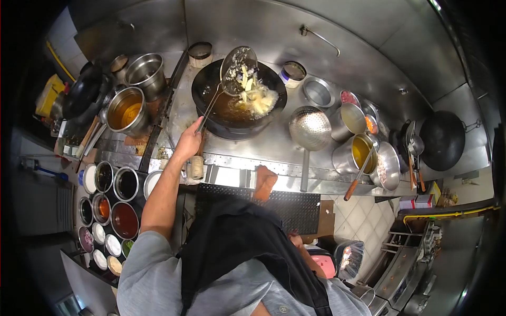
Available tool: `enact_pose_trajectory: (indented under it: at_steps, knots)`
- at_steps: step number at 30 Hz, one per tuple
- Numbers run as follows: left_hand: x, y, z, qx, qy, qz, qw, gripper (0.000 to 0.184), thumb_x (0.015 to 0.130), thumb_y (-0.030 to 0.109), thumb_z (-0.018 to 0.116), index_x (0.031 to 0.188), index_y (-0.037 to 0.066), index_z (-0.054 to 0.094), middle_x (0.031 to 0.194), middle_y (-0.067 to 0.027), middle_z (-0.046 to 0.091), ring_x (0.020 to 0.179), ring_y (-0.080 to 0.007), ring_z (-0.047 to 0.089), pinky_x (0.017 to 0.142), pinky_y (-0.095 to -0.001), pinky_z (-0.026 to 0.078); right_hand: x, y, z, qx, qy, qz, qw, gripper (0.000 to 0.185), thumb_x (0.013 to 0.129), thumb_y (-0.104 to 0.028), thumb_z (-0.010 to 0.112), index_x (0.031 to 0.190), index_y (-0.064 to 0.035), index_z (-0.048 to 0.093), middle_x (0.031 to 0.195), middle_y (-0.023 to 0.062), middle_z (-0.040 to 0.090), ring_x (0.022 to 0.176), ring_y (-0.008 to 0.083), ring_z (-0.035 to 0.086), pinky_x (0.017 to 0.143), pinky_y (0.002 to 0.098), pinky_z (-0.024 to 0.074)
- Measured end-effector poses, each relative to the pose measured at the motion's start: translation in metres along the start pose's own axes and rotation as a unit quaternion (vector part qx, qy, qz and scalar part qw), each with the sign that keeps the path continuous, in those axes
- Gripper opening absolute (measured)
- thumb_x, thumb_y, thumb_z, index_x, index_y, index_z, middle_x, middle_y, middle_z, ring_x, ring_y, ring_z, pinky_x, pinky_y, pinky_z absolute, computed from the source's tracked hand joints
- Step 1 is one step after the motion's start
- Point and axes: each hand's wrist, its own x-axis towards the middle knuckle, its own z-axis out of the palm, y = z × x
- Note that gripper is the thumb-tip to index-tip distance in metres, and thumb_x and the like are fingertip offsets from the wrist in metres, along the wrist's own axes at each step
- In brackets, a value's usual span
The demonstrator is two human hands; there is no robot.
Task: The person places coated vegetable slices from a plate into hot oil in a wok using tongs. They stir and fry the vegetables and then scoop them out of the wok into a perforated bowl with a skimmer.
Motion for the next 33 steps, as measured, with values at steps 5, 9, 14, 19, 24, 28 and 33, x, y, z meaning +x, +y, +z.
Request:
enact_pose_trajectory:
  at_steps: [5,9,14,19,24,28,33]
  knots:
    - [-0.006,-0.001,-0.011,0.006,0.017,0.020,1.000,0.052,0.091,0.002,0.047,0.143,0.007,0.041,0.133,-0.0240,0.054,0.125,-0.0321,0.052,0.105,-0.0320,0.038,-0.017,-0.074,0.007,0.028,0.052,0.118,0.991,0.024,0.087,-0.016,0.051,0.106,-0.0067,0.063,0.072,0.0034,0.058,0.057,0.0143,0.053,0.045,0.0293,0.0426]
    - [-0.009,0.025,-0.026,0.048,-0.013,-0.066,0.997,0.053,0.091,0.003,0.047,0.143,0.013,0.042,0.128,-0.0250,0.057,0.119,-0.0328,0.056,0.101,-0.0334,0.041,-0.008,-0.095,0.000,0.021,0.041,0.150,0.988,0.029,0.089,-0.016,0.051,0.115,-0.0074,0.061,0.077,0.0043,0.061,0.059,0.0151,0.055,0.046,0.0299,0.0441]
    - [-0.002,0.018,-0.028,0.090,0.012,-0.026,0.995,0.053,0.092,0.005,0.048,0.143,0.019,0.043,0.117,-0.0259,0.061,0.105,-0.0359,0.063,0.091,-0.0384,0.047,0.007,-0.089,-0.004,0.021,0.059,0.105,0.992,0.030,0.091,-0.016,0.050,0.119,-0.0069,0.059,0.082,0.0055,0.064,0.062,0.0163,0.059,0.047,0.0309,0.0441]
    - [0.011,-0.009,-0.016,-0.039,0.036,0.014,0.999,0.055,0.090,0.003,0.046,0.144,0.014,0.043,0.102,-0.0153,0.067,0.077,-0.0218,0.063,0.073,-0.0306,0.050,0.002,-0.102,-0.005,0.093,0.076,0.137,0.983,0.031,0.090,-0.015,0.051,0.118,-0.0047,0.059,0.079,0.0051,0.064,0.064,0.0159,0.060,0.052,0.0312,0.0471]
    - [0.020,0.029,-0.037,-0.218,-0.031,-0.233,0.947,0.054,0.090,0.004,0.045,0.143,0.014,0.045,0.083,-0.0047,0.064,0.067,-0.0117,0.056,0.067,-0.0281,0.049,0.001,-0.064,0.000,0.081,0.086,0.049,0.992,0.031,0.088,-0.016,0.052,0.112,0.0022,0.063,0.080,0.0056,0.065,0.067,0.0154,0.061,0.060,0.0278,0.0491]
    - [0.090,-0.012,-0.059,0.072,0.134,0.006,0.988,0.052,0.087,0.008,0.047,0.138,0.014,0.051,0.093,-0.0162,0.068,0.080,-0.0292,0.064,0.077,-0.0387,0.051,-0.008,-0.054,0.003,0.057,0.113,0.049,0.991,0.034,0.088,-0.017,0.054,0.111,0.0051,0.063,0.085,0.0073,0.068,0.070,0.0161,0.062,0.062,0.0281,0.0495]
    - [0.179,0.009,-0.095,0.348,0.141,-0.074,0.924,0.045,0.090,0.021,0.046,0.135,0.020,0.053,0.114,-0.0214,0.064,0.105,-0.0397,0.062,0.090,-0.0482,0.049,0.033,0.094,0.032,-0.151,0.136,-0.198,0.959,0.036,0.088,-0.019,0.054,0.112,0.0061,0.062,0.087,0.0094,0.069,0.074,0.0156,0.064,0.065,0.0288,0.0507]
